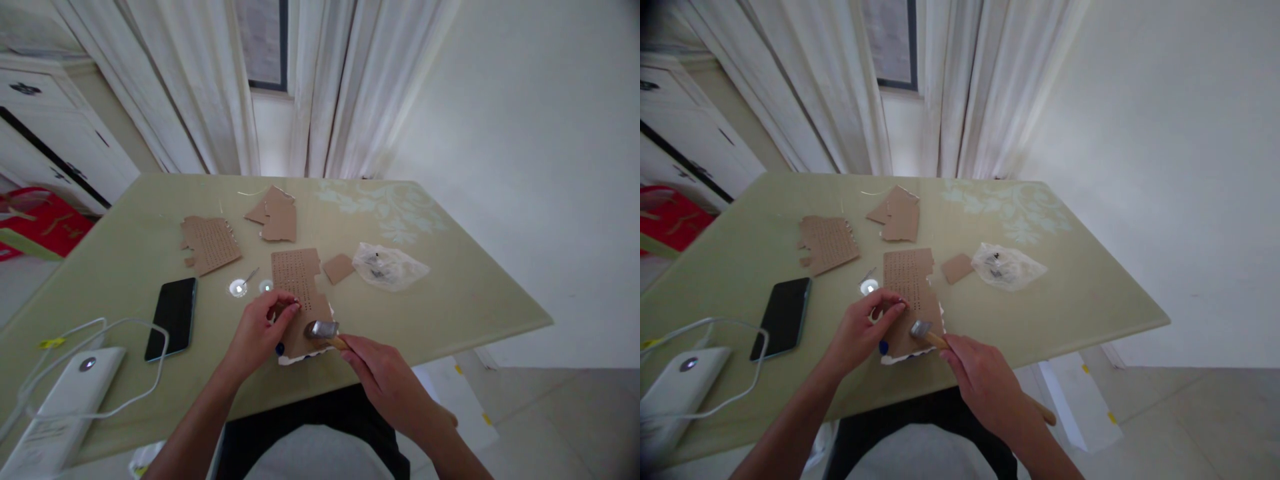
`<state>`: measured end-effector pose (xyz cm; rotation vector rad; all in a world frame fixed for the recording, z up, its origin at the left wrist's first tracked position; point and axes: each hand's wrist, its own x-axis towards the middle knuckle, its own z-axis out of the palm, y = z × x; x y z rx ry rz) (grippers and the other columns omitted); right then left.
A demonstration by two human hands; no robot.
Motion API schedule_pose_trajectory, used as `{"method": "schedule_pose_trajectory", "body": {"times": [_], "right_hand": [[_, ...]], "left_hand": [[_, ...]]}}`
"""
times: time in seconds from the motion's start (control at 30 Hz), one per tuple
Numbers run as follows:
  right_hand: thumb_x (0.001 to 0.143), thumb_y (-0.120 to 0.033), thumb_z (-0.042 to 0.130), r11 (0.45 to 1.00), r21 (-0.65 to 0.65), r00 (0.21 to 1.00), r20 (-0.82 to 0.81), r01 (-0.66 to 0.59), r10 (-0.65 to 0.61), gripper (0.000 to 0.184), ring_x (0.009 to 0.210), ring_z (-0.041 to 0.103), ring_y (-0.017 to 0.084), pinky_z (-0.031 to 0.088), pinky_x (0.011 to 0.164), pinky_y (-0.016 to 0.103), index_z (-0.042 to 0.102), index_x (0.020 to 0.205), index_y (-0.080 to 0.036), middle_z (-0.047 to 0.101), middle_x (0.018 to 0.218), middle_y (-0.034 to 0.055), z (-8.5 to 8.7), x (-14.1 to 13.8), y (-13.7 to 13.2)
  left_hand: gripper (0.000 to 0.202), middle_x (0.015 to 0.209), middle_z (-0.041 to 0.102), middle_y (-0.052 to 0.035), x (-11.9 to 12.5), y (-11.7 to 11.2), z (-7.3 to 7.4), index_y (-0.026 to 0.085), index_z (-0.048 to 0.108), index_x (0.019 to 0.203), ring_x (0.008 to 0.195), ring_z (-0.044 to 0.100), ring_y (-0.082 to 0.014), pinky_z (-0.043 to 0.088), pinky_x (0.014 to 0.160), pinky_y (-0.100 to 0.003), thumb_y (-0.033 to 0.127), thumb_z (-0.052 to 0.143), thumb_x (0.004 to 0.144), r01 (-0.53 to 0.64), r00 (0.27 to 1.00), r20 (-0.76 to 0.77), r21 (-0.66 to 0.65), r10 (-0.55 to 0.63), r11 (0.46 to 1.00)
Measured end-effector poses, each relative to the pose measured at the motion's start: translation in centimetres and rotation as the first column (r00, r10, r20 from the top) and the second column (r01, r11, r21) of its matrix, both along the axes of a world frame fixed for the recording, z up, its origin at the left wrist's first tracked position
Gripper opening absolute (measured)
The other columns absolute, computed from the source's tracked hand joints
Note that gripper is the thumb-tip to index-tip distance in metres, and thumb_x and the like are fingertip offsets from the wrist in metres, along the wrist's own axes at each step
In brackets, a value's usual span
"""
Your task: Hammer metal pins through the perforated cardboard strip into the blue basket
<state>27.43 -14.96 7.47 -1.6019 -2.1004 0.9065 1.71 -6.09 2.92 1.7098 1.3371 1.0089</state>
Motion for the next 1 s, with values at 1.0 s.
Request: {"method": "schedule_pose_trajectory", "body": {"times": [1.0], "right_hand": [[0.116, -0.04, 0.04, 1.0, 0.021, 1.0, 0.009, -0.013, 0.013, 0.04, 0.096, 0.076, 0.024, 0.057, 0.091, 0.036, 0.074, 0.127, -0.023, 0.081, 0.108, 0.0103, 0.18, -0.12, -0.19]], "left_hand": [[0.015, 0.088, 0.08, -0.0042, 0.31, -0.47, -0.29, 0.026, 0.079, 0.095, 0.08, 0.068, -0.0222, 0.056, 0.08, -0.037, 0.036, 0.068, 0.094, 0.019, 0.99, -0.139, 0.185, 0.007, 0.982]]}}
